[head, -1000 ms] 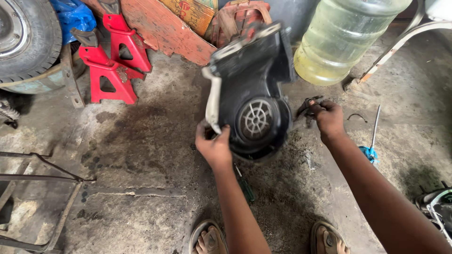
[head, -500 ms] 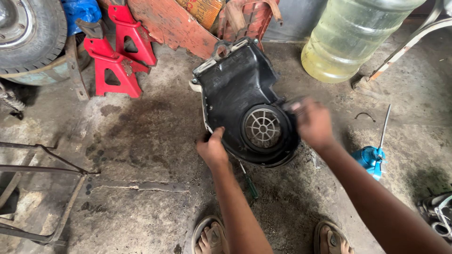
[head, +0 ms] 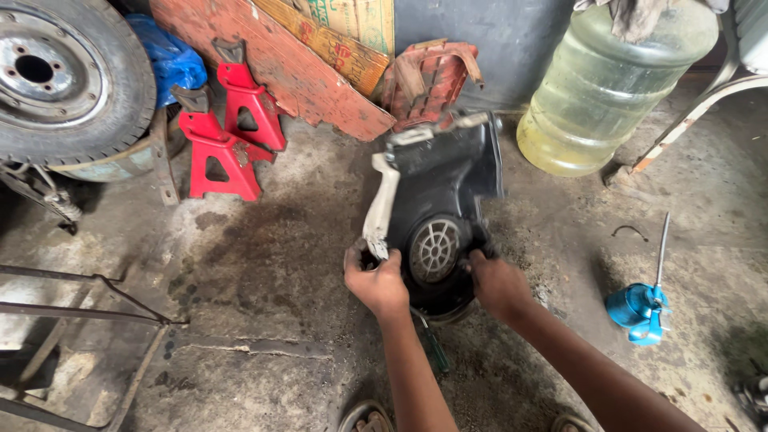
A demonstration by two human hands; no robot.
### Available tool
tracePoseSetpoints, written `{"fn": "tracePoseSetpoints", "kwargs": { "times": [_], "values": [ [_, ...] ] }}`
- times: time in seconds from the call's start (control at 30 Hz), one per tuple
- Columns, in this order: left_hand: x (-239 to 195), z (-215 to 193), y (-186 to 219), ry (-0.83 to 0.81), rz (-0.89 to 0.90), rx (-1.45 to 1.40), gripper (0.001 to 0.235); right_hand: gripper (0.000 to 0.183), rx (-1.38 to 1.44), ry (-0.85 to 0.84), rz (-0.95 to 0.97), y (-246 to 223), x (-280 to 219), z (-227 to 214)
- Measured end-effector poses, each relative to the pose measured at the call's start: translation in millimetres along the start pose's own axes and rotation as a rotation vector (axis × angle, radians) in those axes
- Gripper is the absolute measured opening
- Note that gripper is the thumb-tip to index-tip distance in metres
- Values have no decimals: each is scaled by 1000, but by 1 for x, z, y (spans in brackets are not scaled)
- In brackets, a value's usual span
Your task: The person cleans a black plastic car part, likely a blower housing, using a rag and a blue oil can. They wipe the exterior and interior surfaces, then use the oil can to spray a liquid onto the part and wipe it down with the rag. The person also uses a screwdriver to scrape or pry at the edges of the part.
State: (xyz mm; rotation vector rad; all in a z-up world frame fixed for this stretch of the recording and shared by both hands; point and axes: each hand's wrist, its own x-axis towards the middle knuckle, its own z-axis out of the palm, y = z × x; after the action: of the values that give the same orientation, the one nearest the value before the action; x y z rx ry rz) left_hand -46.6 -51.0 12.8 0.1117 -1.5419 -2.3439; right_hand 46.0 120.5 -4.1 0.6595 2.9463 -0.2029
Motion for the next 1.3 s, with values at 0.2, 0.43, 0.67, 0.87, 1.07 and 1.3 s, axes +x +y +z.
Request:
{"fn": "tracePoseSetpoints", "kwargs": {
  "times": [0.2, 0.43, 0.67, 0.87, 1.07, 1.3],
  "values": [
    [-20, 21, 16, -9, 385, 457, 46, 32, 1307, -174, 297, 29, 21, 38],
    [-57, 13, -97, -272, 709, 1088, 62, 24, 1981, 599, 402, 161, 87, -17],
    [-142, -42, -174, -445, 644, 1280, 70, 50, 1824, 816, 331, 297, 71, -44],
    [-167, -49, -138, -837, 237, 1086, 81, 49, 667, 85, 902, 344, 5, 52],
    [-137, -52, -129, -79, -46, 1039, 77, 51, 34, -58, 682, 321, 47, -32],
    [-29, -83, -69, 513, -331, 728, 60, 44, 240, -633, 54, 81, 18, 70]
  ]
}}
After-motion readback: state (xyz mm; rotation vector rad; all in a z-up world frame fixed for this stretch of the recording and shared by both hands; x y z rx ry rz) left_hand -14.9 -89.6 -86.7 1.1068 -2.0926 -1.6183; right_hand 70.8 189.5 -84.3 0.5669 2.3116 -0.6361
